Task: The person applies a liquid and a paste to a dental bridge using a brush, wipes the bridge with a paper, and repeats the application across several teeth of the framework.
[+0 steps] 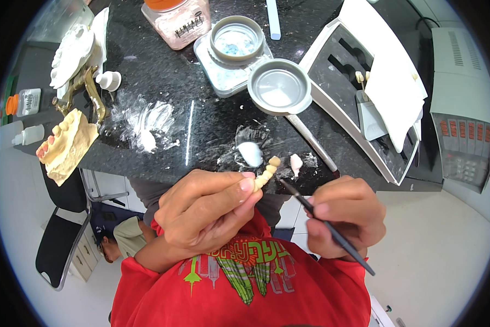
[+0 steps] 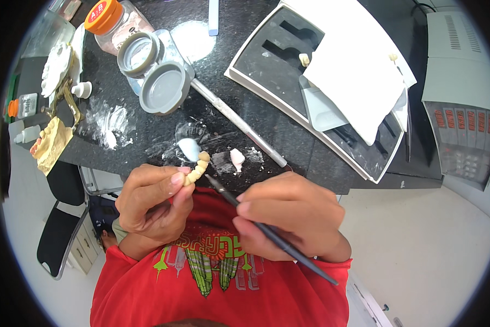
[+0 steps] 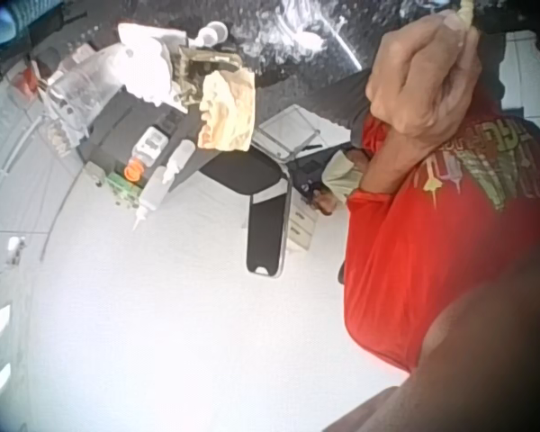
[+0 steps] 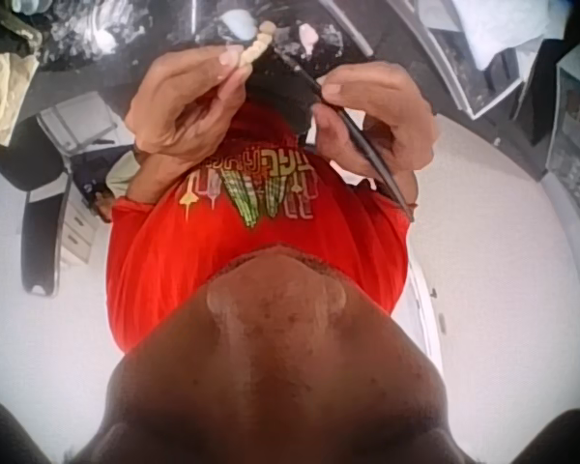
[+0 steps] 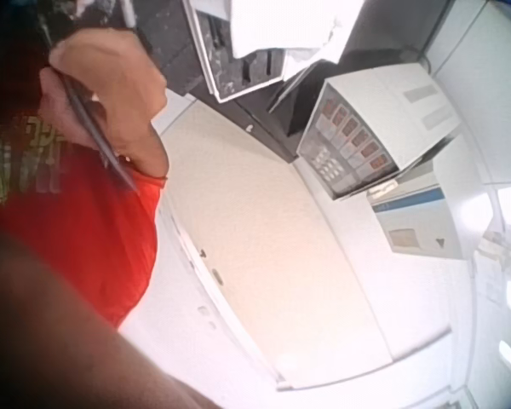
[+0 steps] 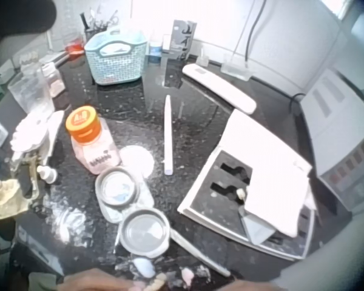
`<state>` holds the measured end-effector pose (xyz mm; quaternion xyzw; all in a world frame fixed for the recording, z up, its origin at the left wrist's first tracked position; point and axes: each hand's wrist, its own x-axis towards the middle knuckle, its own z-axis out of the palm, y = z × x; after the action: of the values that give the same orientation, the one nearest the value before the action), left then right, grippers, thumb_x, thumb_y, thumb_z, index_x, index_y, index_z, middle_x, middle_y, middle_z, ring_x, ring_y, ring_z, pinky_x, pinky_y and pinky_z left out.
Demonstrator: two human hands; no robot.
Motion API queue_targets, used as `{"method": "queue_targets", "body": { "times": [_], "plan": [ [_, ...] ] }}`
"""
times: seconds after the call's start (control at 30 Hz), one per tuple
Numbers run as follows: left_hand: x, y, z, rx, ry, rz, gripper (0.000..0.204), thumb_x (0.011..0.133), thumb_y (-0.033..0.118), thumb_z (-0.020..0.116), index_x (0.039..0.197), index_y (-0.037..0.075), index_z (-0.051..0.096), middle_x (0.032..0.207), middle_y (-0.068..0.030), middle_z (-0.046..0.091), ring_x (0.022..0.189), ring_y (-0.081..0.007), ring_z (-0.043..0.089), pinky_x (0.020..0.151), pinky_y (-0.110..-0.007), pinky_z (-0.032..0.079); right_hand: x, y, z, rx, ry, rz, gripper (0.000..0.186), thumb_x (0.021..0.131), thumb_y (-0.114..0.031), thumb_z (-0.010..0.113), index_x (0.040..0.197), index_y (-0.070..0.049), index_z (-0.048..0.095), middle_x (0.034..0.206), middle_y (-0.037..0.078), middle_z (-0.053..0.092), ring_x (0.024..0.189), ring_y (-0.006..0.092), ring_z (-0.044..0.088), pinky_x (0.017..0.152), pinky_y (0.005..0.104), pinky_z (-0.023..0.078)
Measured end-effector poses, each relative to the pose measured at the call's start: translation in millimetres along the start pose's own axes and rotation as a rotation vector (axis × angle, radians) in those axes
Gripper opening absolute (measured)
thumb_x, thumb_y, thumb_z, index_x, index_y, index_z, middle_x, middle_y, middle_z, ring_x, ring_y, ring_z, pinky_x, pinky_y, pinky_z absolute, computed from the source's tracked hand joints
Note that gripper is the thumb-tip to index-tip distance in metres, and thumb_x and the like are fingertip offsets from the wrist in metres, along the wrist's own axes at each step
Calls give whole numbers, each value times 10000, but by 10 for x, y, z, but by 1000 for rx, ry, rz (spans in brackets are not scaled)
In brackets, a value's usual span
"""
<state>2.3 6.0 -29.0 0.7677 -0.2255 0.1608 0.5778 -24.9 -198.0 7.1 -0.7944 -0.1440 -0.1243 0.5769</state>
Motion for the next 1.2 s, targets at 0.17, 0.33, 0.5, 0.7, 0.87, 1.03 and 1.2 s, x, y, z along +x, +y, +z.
{"method": "queue_targets", "body": {
  "times": [0.17,0.33,0.5,0.7,0.87,1.03,1.2],
  "plan": [
    [-19,-24,5,5,-4,7,312,678,-66,841,952,-5,706,870,-146,699,687,-189,703,555,-248,567,-117,1,-126,-113,73,146,210,676,61,763,824,4,625,710,118,683,567,160,651,508,229,491],
    [-25,-36,7,12,-2,26,320,687,-73,833,972,-6,703,886,-142,692,688,-187,703,551,-245,565,-94,-16,-165,-177,-46,166,164,832,-53,731,869,-24,574,771,137,656,617,133,628,572,248,514],
    [-31,-39,4,5,-5,20,318,689,-78,829,972,-4,703,889,-141,692,686,-184,701,551,-240,558,-64,-11,-149,-206,-53,117,148,807,-12,719,858,-19,581,773,134,661,620,130,621,572,246,505],
    [-53,-51,12,11,18,34,331,679,-73,837,972,8,704,880,-139,697,686,-188,701,552,-247,556,-59,-4,-132,-190,-49,108,168,772,0,739,868,-12,602,766,133,670,613,147,634,550,246,500],
    [-52,-53,29,30,28,50,359,660,-72,847,978,20,708,869,-134,702,681,-185,694,545,-246,549,-13,25,-94,-63,-61,37,252,697,36,785,898,0,637,777,127,691,611,186,672,527,253,519],
    [-52,-73,40,36,35,78,384,646,-71,848,992,25,712,866,-124,707,671,-184,686,536,-239,535,70,5,52,15,-69,-22,282,683,20,805,919,-24,657,806,120,688,615,190,670,529,253,529],
    [-61,-100,49,29,37,95,364,646,-53,849,981,7,719,854,-123,707,662,-185,685,524,-240,525,65,60,106,-12,-55,-97,278,669,27,801,905,-21,663,801,117,679,616,184,666,526,252,539]
  ]
}}
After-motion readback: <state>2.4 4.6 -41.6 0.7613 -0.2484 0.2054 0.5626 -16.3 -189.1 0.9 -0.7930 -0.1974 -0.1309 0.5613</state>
